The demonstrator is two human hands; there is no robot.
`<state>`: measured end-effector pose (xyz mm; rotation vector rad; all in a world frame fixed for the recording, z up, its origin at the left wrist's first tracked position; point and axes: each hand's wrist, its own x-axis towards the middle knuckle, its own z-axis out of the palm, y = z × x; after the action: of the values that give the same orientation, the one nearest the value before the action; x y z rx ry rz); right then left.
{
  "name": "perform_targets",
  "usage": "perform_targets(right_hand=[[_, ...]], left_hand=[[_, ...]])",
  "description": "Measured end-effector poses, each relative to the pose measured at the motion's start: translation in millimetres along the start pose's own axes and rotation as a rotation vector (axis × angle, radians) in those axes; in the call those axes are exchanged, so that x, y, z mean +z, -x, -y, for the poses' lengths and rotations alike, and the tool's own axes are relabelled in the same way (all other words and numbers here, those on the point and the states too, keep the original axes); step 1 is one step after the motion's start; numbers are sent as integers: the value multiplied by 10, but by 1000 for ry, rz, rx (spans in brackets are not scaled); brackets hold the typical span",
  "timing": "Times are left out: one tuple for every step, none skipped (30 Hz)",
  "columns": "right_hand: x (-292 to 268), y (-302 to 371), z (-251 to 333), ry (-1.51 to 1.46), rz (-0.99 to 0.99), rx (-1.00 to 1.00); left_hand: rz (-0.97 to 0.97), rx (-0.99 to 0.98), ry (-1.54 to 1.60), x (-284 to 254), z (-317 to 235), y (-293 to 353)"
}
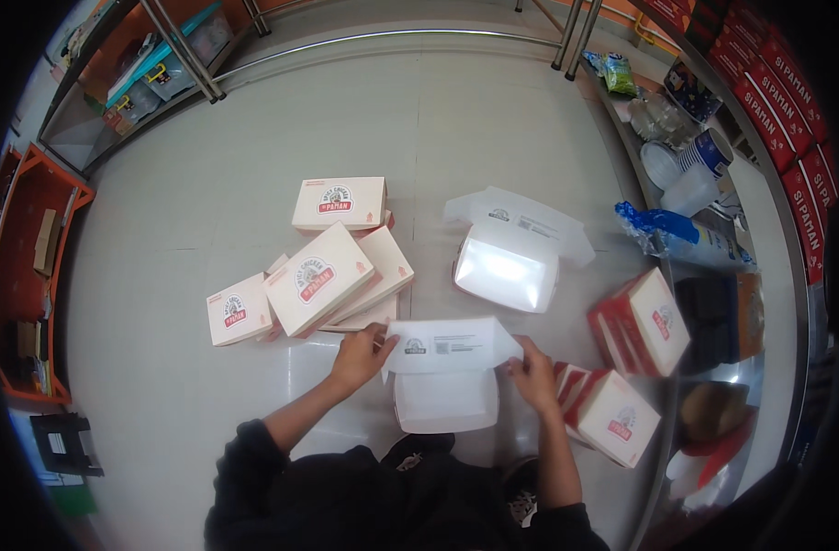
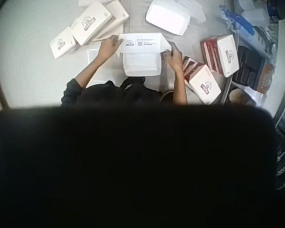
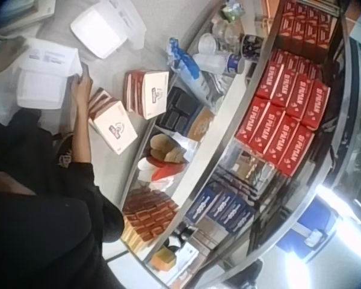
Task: The person assembles a series of cardboard food boxes by hand on the floor, folding the tabs and lids to secure each one before placing them into a stack.
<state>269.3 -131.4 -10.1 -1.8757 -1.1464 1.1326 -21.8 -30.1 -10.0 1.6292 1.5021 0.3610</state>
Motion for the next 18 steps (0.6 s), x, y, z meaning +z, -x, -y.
perform_targets(right_hand=[[5, 18, -15, 14, -22, -92], [15, 36, -31, 29, -43, -183], [46, 43, -68, 32, -44, -177], [98, 42, -123, 185, -99, -286], [144, 55, -181, 341, -153, -391], [185, 76, -220, 345, -151, -381], [226, 99, -253, 365, -236, -427], [258, 133, -278, 386, -321, -472], [297, 159, -285, 373, -289, -491], [336, 178, -328, 376, -289, -491], [399, 188, -420, 397, -327, -588], [459, 203, -506, 416, -364, -689], [518, 250, -567, 394, -317, -649], [594, 277, -622, 394, -318, -649], [686, 307, -660, 314, -321, -596], [773, 330, -672, 232, -326, -544], [840, 355, -687, 167, -314, -491], [882, 364, -700, 168, -317, -491]], left_hand=[[29, 91, -255, -56, 12, -9], [36, 91, -252, -63, 49, 3], [15, 148, -234, -55, 90, 25], [-8, 206, -215, -32, 116, 50], [3, 204, -209, -8, 90, 97], [-120, 384, -165, -11, 22, 175], [-245, 560, -117, 6, -2, 233], [-237, 555, -112, 58, 38, 272], [-320, 550, -152, 98, 102, 331], [-404, 553, -190, 153, 157, 372], [-403, 552, -188, 221, 261, 418], [-391, 471, -136, 292, 405, 461], [-376, 390, -85, 344, 524, 484], [-375, 391, -85, 390, 620, 485], [-301, 320, 6, 439, 705, 490], [-228, 251, 94, 469, 781, 487], [-227, 251, 92, 510, 875, 476], [-159, 248, 184, 532, 909, 451]])
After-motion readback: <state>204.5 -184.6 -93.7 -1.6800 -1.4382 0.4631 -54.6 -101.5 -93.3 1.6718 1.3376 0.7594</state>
